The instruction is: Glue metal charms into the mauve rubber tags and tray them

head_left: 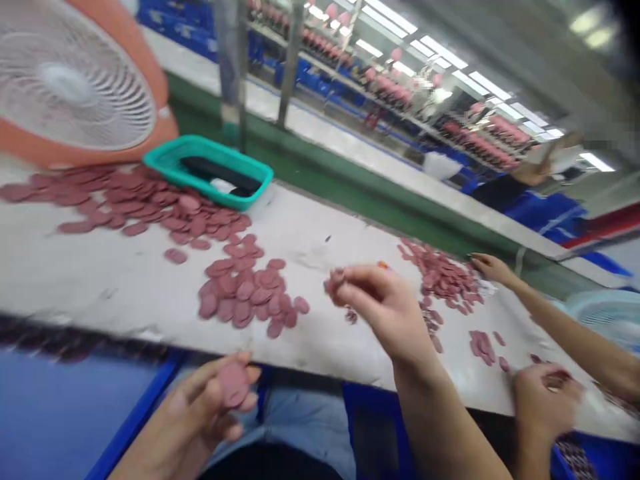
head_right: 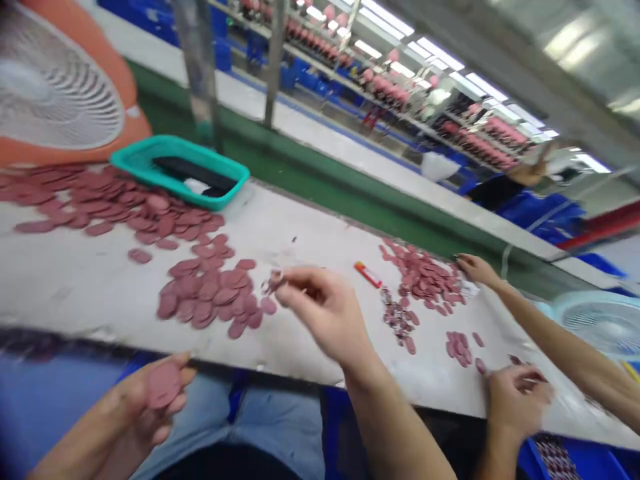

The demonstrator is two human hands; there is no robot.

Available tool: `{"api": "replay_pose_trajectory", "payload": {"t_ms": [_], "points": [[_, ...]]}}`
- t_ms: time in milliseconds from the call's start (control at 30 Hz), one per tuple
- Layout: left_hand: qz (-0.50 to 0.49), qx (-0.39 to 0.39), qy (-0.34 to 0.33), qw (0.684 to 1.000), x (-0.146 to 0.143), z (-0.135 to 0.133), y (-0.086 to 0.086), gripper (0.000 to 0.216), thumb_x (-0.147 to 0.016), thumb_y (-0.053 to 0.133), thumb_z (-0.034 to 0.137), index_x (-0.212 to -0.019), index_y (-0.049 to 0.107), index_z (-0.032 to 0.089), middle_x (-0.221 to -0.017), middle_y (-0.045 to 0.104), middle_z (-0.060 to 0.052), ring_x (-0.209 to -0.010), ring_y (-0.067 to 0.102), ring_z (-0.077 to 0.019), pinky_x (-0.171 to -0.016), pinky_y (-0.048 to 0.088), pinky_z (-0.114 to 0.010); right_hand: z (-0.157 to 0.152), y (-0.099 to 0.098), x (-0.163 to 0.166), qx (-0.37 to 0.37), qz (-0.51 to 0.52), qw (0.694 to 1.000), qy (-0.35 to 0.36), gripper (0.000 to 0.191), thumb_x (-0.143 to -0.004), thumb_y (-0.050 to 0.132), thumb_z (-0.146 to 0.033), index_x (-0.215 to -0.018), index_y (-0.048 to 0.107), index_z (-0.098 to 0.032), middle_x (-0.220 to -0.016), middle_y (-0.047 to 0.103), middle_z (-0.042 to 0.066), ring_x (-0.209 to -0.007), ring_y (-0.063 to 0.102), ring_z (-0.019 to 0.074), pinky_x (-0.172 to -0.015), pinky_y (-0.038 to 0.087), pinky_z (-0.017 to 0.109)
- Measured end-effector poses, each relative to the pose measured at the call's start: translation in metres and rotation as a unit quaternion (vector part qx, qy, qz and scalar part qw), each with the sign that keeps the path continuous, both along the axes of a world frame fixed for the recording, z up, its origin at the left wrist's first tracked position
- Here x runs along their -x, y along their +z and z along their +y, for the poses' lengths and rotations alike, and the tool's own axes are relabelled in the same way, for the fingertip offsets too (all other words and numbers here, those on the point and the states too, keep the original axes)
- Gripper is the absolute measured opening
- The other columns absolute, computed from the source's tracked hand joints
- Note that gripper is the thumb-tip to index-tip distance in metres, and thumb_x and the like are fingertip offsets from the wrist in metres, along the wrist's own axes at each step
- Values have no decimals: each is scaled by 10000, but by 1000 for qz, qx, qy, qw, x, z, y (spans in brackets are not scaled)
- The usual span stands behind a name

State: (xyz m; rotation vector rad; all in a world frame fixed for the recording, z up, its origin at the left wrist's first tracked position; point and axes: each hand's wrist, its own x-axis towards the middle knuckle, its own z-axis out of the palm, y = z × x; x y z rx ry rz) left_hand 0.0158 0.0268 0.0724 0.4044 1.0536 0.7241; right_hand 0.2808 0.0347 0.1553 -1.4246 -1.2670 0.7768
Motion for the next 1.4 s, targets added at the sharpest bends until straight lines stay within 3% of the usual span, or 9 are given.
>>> {"api": "replay_pose_trajectory", "payload": {"t_ms": [100, 233, 433, 600, 767, 1400], "points": [[-43, -3, -45, 998, -6, -2, 17, 490, -522, 976, 530, -890, 838, 237, -822, 735, -30, -702, 666, -144, -513, 521, -152, -32, -19, 47, -40, -7, 996, 85, 141, -835, 801, -212, -966, 786, -263, -845, 761, 11, -748, 697, 135, -672, 577, 246], [-115, -34, -93, 988, -1, -3, 18, 429, -649, 922, 533, -900, 842, 194, -759, 679, -38, -698, 627, -133, -527, 521, -139, -44, -33, 75, -41, -11, 991, 128, 178, -854, 787, -173, -1012, 782, -253, -793, 743, -5, -679, 675, 105, -644, 561, 212], [-145, -33, -105, 983, 2, -9, 12, 371, -750, 870, 502, -950, 835, 191, -780, 685, -34, -702, 622, -121, -538, 541, -125, -45, -30, 74, -50, -73, 983, 160, 183, -856, 774, -111, -1009, 757, -211, -788, 735, -15, -693, 668, 94, -668, 550, 206], [-152, -33, -112, 982, 2, -8, 12, 324, -762, 862, 494, -756, 804, 175, -759, 698, -34, -712, 632, -121, -544, 552, -121, -44, -25, 72, -49, -110, 976, 181, 182, -874, 759, -114, -1029, 748, -209, -815, 749, -7, -705, 671, 101, -660, 552, 225], [-144, -23, -112, 983, 2, -8, 12, 346, -751, 870, 494, -922, 838, 194, -751, 703, -35, -686, 637, -117, -533, 540, -114, -40, -20, 70, -56, -142, 966, 210, 194, -884, 751, -122, -1044, 740, -231, -858, 768, -10, -730, 696, 118, -678, 572, 253], [-153, 7, -114, 982, 3, -6, 11, 365, -726, 884, 500, -894, 838, 179, -762, 693, -33, -675, 639, -110, -523, 544, -103, -27, -15, 67, -29, -165, 950, 263, 162, -894, 748, -154, -1027, 736, -246, -800, 740, -11, -671, 674, 122, -617, 555, 249]]}}
